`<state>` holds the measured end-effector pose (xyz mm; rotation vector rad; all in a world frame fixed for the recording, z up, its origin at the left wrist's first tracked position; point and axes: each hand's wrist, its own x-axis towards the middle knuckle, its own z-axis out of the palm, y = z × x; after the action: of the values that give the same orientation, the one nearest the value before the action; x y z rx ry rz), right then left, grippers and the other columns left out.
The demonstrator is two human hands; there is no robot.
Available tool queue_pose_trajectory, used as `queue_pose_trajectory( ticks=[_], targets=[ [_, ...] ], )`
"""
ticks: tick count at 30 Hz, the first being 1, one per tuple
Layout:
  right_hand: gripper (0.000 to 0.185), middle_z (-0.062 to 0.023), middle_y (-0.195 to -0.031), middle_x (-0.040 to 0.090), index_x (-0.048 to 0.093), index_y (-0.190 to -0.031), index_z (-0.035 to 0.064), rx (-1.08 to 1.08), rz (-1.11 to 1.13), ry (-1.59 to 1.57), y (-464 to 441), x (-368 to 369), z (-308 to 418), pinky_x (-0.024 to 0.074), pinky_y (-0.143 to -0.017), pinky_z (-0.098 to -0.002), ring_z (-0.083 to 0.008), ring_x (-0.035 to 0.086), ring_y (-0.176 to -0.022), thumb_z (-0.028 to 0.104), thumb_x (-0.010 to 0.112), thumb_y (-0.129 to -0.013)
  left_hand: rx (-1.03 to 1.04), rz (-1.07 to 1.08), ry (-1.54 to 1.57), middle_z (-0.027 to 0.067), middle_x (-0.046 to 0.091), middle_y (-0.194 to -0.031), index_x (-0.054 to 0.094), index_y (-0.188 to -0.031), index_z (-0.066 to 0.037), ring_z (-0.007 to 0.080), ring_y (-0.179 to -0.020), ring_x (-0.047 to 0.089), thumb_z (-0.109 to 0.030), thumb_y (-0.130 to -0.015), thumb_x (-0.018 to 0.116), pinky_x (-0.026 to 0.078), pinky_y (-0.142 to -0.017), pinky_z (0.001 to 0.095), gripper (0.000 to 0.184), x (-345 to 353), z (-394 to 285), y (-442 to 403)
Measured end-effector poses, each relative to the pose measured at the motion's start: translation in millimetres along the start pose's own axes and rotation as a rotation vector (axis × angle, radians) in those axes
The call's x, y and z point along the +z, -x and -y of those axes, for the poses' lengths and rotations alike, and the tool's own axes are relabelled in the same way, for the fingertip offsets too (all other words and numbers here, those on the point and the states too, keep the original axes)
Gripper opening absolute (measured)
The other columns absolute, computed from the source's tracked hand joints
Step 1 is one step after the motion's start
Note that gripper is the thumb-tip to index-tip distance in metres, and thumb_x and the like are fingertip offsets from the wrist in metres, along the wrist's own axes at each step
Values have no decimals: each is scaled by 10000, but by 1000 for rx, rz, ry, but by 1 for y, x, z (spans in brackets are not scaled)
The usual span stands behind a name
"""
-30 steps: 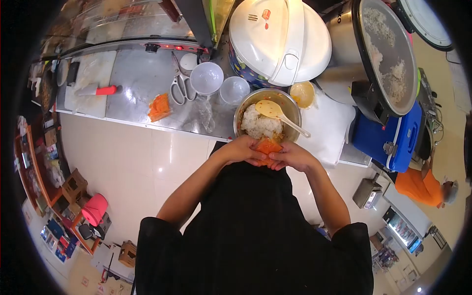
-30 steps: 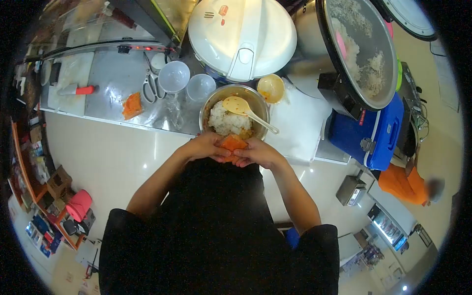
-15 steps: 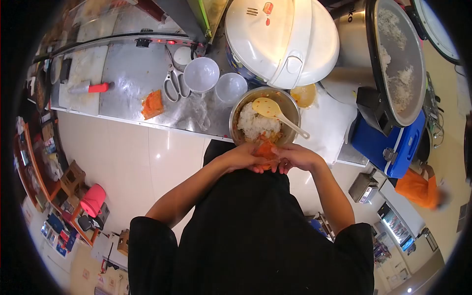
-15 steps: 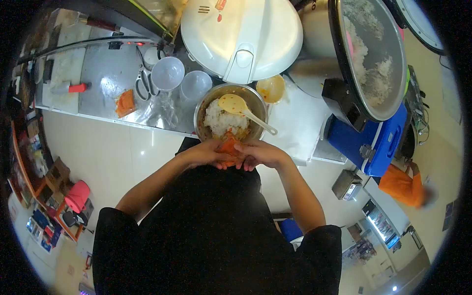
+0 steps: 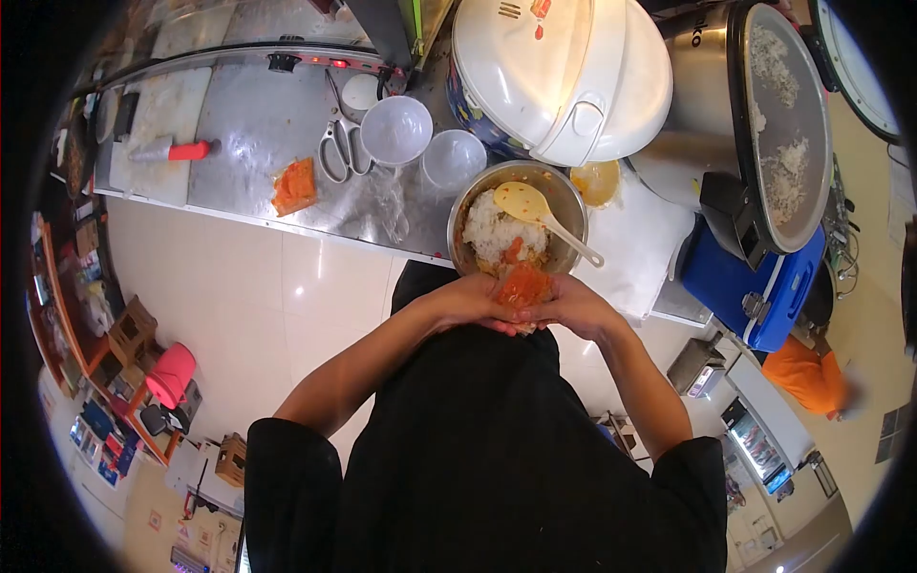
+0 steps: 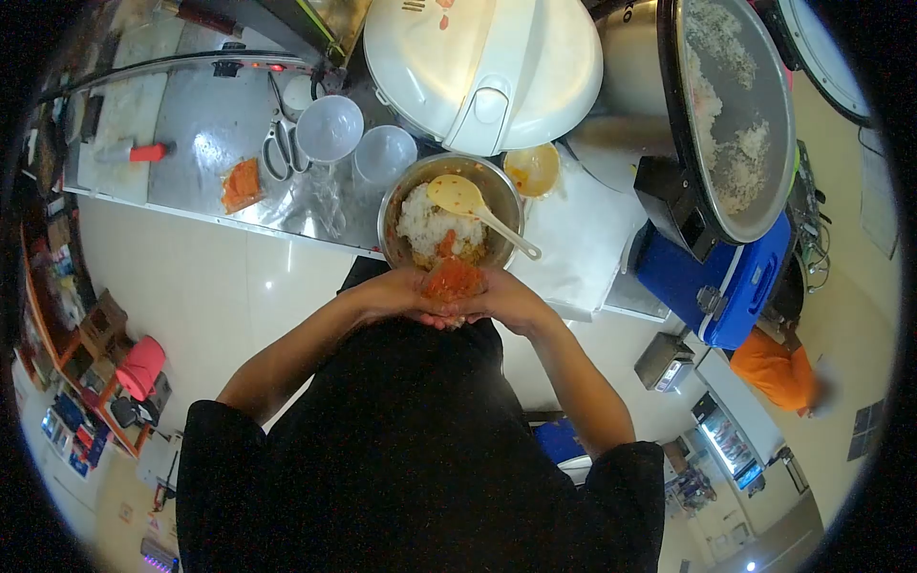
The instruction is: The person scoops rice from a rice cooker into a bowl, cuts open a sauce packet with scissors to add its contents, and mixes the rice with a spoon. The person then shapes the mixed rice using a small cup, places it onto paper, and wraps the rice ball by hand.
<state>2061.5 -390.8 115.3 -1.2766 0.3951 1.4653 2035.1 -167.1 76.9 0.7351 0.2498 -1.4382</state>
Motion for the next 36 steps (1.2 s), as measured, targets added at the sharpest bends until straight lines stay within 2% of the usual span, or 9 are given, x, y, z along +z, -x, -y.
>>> queue_pose_trajectory(
  ticks=[10,13,19,24,28,31,33,34,36],
  targets=[
    [249,30,-893,633,652,-1082,103,-240,128,81,-10,-16,-24,456,-676,-252,-81,566,-782,286,672,-915,222,153,-40,137,695,-1084,590,-1300,-45,207,-916,690,-571,-1031,386,582,-797,332,625,-15,34,-20],
    [428,-35,-1187,647,584,-1286,51,-134,-30,128,6,5,-1,507,-890,-310,-150,605,-1057,88,650,-864,369,139,-115,88,655,-1172,583,-1319,-59,182,-997,651,-367,-963,475,545,-876,341,482,-25,44,-56],
    [395,-35,-1138,648,606,-1281,52,-227,75,178,-13,-33,-11,511,-784,-290,-133,607,-949,205,670,-922,803,24,-397,17,629,-1231,593,-1317,-86,134,-1072,610,-64,-863,635,500,-975,331,457,-98,102,-200],
    [616,-41,-1257,588,428,-1461,55,-208,42,390,38,10,28,503,-812,-283,-148,583,-1048,187,688,-918,619,162,-707,126,455,-1489,454,-1442,-73,265,-1457,279,-287,-1008,439,-101,-1182,586,484,-90,88,-199],
    [380,-55,-1092,697,659,-1217,18,-97,57,392,36,10,32,515,-744,-271,-129,635,-906,137,728,-863,474,143,-752,73,479,-1460,506,-1395,-149,259,-1424,334,-342,-982,486,-109,-1110,721,456,-54,58,-130],
    [380,-29,-1052,698,663,-1196,39,68,122,442,9,-17,11,514,-740,-273,-116,628,-875,175,726,-847,825,-63,-1086,-1,621,-1230,613,-1255,-133,176,-1209,539,-252,-914,630,28,-1176,620,362,-48,77,-147],
    [407,-34,-1079,679,638,-1210,52,99,174,610,-22,-59,-17,530,-786,-285,-122,635,-917,223,741,-856,1888,-271,-1383,-40,678,-1195,636,-1245,-126,120,-1228,563,-214,-885,683,-255,-1141,525,374,-66,88,-196],
    [418,-33,-1072,681,651,-1191,56,46,150,668,-22,-60,-21,530,-774,-280,-112,633,-916,268,761,-847,1211,-92,-966,-12,687,-1142,646,-1214,-111,138,-1157,589,-204,-879,683,-87,-1072,503,350,-43,94,-161],
    [432,-8,-998,658,663,-1199,100,63,259,665,-22,-57,-10,495,-719,-279,-97,594,-850,396,690,-886,677,-7,-489,44,705,-1034,665,-1152,-83,173,-1015,643,-183,-868,683,248,-934,458,302,-14,72,-100]
  ],
)
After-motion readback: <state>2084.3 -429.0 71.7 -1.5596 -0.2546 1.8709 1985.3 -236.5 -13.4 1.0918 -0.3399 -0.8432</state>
